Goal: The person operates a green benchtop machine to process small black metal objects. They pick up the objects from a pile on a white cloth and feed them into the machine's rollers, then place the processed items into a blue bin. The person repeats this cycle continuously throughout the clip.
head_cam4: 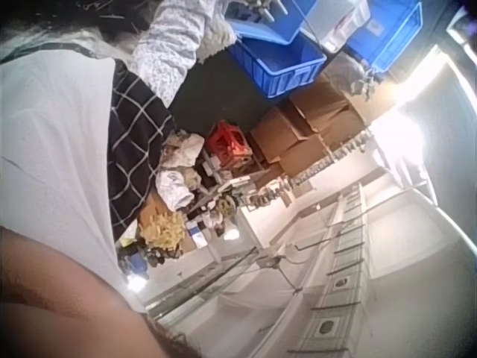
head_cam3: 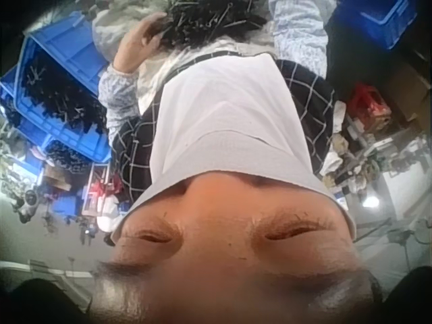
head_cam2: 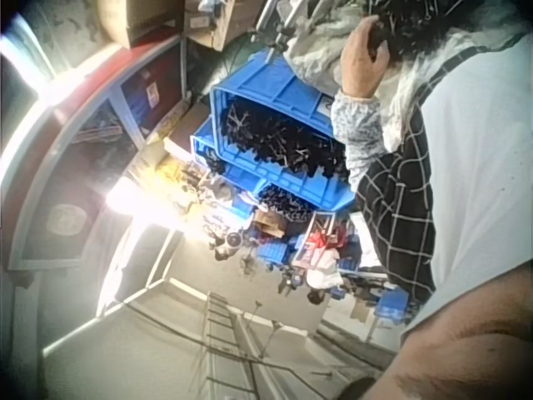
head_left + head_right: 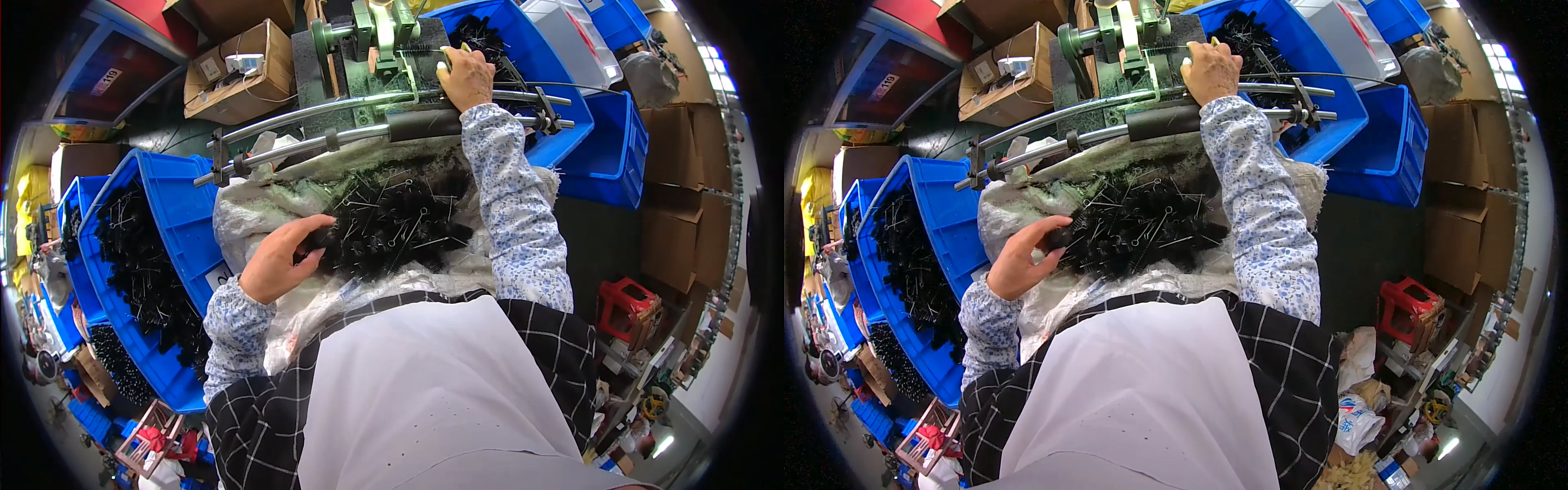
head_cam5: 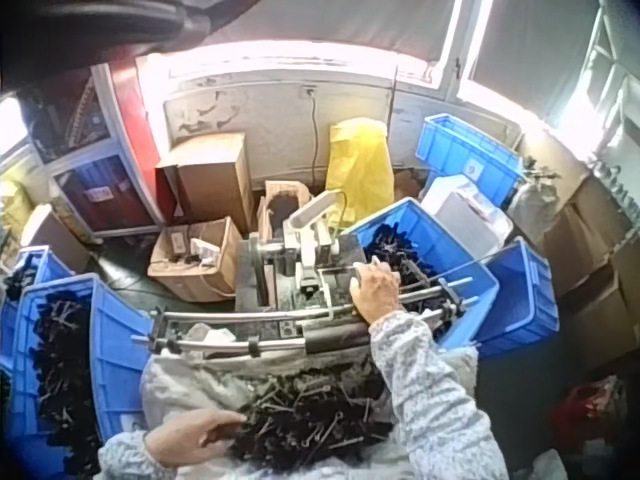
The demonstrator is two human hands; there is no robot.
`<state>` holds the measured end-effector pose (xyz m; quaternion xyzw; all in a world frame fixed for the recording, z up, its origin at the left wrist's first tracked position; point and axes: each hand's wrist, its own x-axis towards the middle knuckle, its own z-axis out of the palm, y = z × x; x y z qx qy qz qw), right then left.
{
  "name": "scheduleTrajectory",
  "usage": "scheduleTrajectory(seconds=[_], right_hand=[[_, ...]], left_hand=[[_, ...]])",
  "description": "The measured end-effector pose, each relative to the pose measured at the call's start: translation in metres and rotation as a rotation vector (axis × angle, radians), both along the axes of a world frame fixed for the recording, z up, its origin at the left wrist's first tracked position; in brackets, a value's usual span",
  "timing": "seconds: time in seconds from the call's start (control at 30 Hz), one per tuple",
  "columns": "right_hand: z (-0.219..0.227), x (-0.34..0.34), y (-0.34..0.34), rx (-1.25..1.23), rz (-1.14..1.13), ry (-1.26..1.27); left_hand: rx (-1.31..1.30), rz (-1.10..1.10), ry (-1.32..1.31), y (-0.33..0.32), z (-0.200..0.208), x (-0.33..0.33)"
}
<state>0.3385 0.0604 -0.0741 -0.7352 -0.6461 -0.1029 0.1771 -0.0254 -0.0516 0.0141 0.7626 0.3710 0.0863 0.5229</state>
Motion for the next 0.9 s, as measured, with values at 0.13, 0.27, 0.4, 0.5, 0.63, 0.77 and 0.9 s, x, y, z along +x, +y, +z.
scheduleTrajectory(seconds=[0.13,0.27,0.4,0.5,0.63,0.77,0.9], right_hand=[[0.000,-0.033,0.009,0.050,0.026,0.013],[0.003,-0.067,0.016,0.016,0.027,-0.009],[0.005,-0.065,0.013,0.087,0.046,-0.047],[0.004,-0.040,0.009,0.059,0.006,-0.076],[0.002,0.001,0.006,0.024,0.009,-0.120],[0.016,0.028,0.019,-0.130,-0.138,-0.091],[0.010,0.055,0.030,-0.307,-0.003,-0.154]], left_hand=[[0.171,-0.067,-0.129,0.008,-0.003,0.002],[0.170,-0.004,-0.170,0.006,0.008,0.017],[0.312,0.016,-0.116,0.008,0.009,0.017],[0.372,0.056,-0.104,0.010,0.014,0.013],[0.350,0.122,-0.238,0.012,0.011,0.009],[0.197,0.149,-0.401,0.014,-0.004,0.013],[0.281,0.094,-0.325,0.023,-0.004,0.025]])
